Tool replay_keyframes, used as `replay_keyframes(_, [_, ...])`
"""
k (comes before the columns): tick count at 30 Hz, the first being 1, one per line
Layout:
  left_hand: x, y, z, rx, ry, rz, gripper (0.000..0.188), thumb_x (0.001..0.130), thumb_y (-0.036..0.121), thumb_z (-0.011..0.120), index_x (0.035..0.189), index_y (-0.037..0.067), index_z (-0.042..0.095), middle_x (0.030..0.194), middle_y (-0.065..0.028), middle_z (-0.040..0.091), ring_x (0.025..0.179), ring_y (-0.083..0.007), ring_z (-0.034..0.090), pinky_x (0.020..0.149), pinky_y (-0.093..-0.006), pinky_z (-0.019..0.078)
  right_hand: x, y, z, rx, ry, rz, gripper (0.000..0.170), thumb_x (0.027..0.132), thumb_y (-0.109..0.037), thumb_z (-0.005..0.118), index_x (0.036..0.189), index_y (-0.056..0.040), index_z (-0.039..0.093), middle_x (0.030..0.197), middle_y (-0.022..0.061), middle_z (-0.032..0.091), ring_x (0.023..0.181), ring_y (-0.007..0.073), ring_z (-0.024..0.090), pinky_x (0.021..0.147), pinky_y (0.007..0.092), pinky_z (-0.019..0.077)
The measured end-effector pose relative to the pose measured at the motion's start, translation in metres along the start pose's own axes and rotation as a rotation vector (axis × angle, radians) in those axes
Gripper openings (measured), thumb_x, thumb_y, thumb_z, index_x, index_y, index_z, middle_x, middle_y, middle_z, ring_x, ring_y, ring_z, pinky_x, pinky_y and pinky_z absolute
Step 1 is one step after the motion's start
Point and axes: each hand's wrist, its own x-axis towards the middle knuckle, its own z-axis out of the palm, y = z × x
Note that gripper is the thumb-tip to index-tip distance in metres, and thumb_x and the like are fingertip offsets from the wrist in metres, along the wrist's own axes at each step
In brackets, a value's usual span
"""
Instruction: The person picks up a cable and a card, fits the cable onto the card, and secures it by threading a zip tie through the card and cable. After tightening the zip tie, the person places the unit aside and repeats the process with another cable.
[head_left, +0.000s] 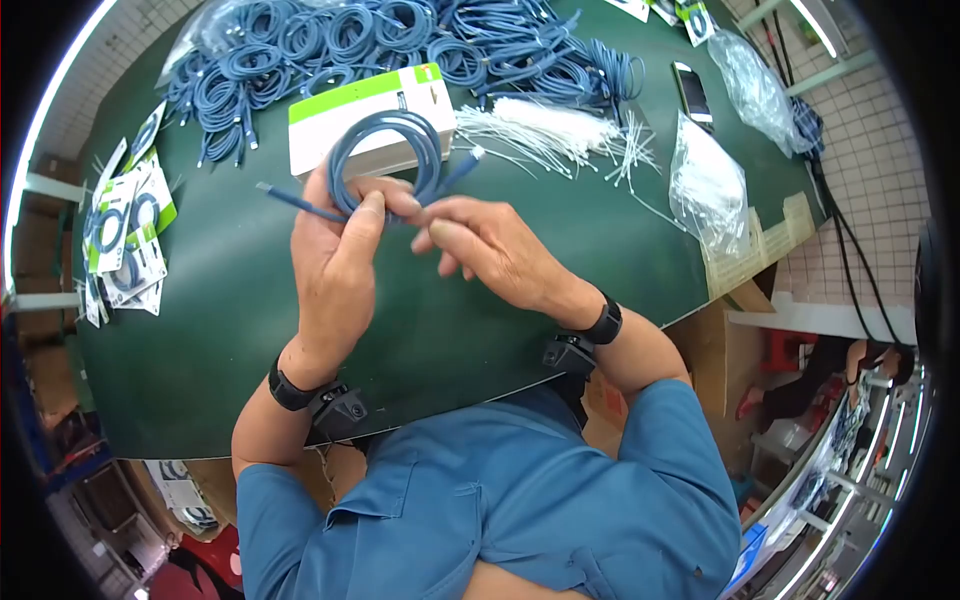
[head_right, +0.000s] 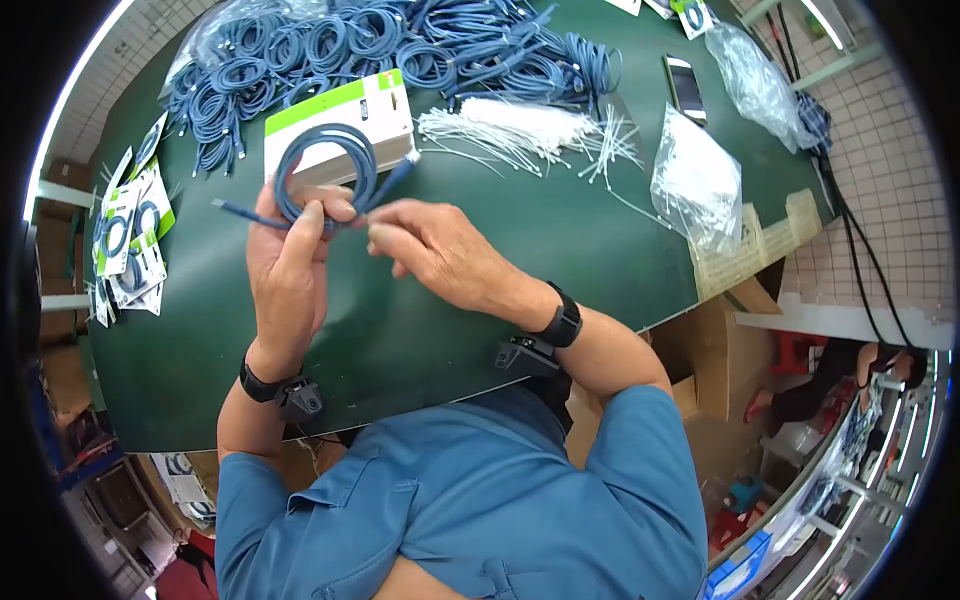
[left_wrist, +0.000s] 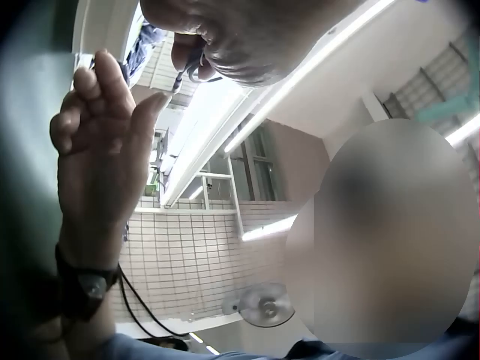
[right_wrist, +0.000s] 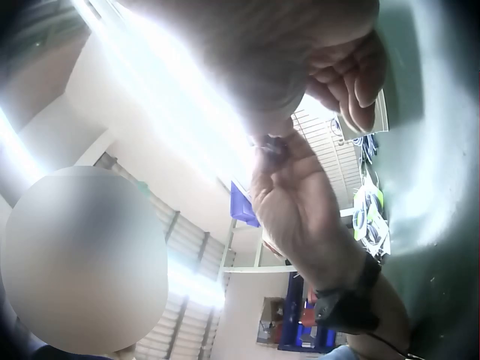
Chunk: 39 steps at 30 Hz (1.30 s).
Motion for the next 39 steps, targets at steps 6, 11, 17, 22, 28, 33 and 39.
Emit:
replay_keyframes(6, [-0.01, 0.015, 0.011, 0.846, -0.037, 0.527, 0.06, 0.09, -0.008, 0.063, 0.149, -0.005, 0.048, 0.111, -0.0158, 0.066, 0.105, -0.0284, 0.065, 0.095, -0.0366, 0.0548, -0.01, 0.002, 0.016, -0.169, 0.095, -0.376, 0.056, 0.106, -0.036, 0.061, 0.143, 0.005, 0.056, 0.114, 0.0127, 0.067, 0.085, 0.0158, 0.064, 0.068, 0.0275, 0.0524])
replay_keyframes(11, [-0.016, 0.015, 0.021, 1.425, -0.112, 0.786, 0.067, 0.079, -0.01, 0.069, 0.145, -0.007, 0.055, 0.113, -0.0167, 0.064, 0.11, -0.0329, 0.062, 0.093, -0.0419, 0.0544, -0.008, 0.014, 0.026, -0.426, 0.197, -0.486, 0.068, 0.105, -0.038, 0.062, 0.152, 0.0068, 0.042, 0.13, 0.0166, 0.059, 0.092, 0.0191, 0.063, 0.078, 0.0286, 0.0531])
replay_keyframes(17, [-0.021, 0.008, 0.026, 1.581, -0.077, 0.783, 0.067, 0.076, -0.004, 0.069, 0.143, -0.004, 0.06, 0.112, -0.0127, 0.062, 0.111, -0.0319, 0.06, 0.094, -0.0406, 0.0539, -0.003, 0.017, 0.04, -0.127, 0.205, -0.625, 0.066, 0.11, -0.039, 0.055, 0.154, 0.0064, 0.039, 0.123, 0.0126, 0.061, 0.082, 0.0153, 0.059, 0.079, 0.0255, 0.0489])
replay_keyframes(22, [-0.022, 0.006, 0.026, 1.613, -0.127, 0.828, 0.062, 0.078, 0.001, 0.068, 0.14, -0.002, 0.063, 0.11, -0.0099, 0.061, 0.109, -0.0287, 0.059, 0.092, -0.0382, 0.0545, -0.01, 0.01, 0.024, 0.162, 0.145, -0.303, 0.057, 0.114, -0.036, 0.047, 0.153, 0.0054, 0.044, 0.115, 0.0068, 0.066, 0.081, 0.0113, 0.057, 0.073, 0.0253, 0.0484])
replay_keyframes(28, [-0.009, -0.001, 0.016, 1.493, -0.166, 0.95, 0.059, 0.075, 0.004, 0.072, 0.134, 0.0, 0.068, 0.11, -0.0098, 0.061, 0.106, -0.0286, 0.061, 0.091, -0.0376, 0.0547, -0.002, 0.009, 0.012, 0.512, 0.145, -0.163, 0.049, 0.114, -0.033, 0.048, 0.15, 0.0011, 0.051, 0.111, 0.0024, 0.066, 0.076, 0.0061, 0.054, 0.065, 0.0222, 0.0447])
replay_keyframes(33, [-0.011, -0.005, 0.019, 1.405, -0.192, 1.049, 0.054, 0.075, 0.003, 0.077, 0.128, 0.0, 0.07, 0.113, -0.0108, 0.063, 0.105, -0.0286, 0.063, 0.09, -0.0381, 0.0553, 0.002, 0.005, -0.007, 0.821, 0.076, -0.212, 0.044, 0.114, -0.029, 0.049, 0.148, -0.0011, 0.053, 0.108, 0.0013, 0.063, 0.067, 0.0047, 0.049, 0.059, 0.0216, 0.0398])
replay_keyframes(39, [-0.021, -0.01, 0.02, 0.69, -0.193, 0.179, 0.033, 0.102, 0.01, 0.067, 0.134, 0.003, 0.065, 0.121, -0.0126, 0.064, 0.109, -0.0223, 0.064, 0.092, -0.0374, 0.0538, 0.005, 0.006, -0.022, 0.899, 0.133, -0.262, 0.044, 0.114, -0.029, 0.048, 0.15, -0.0019, 0.05, 0.103, 0.0006, 0.061, 0.062, 0.0048, 0.046, 0.057, 0.0212, 0.0386])
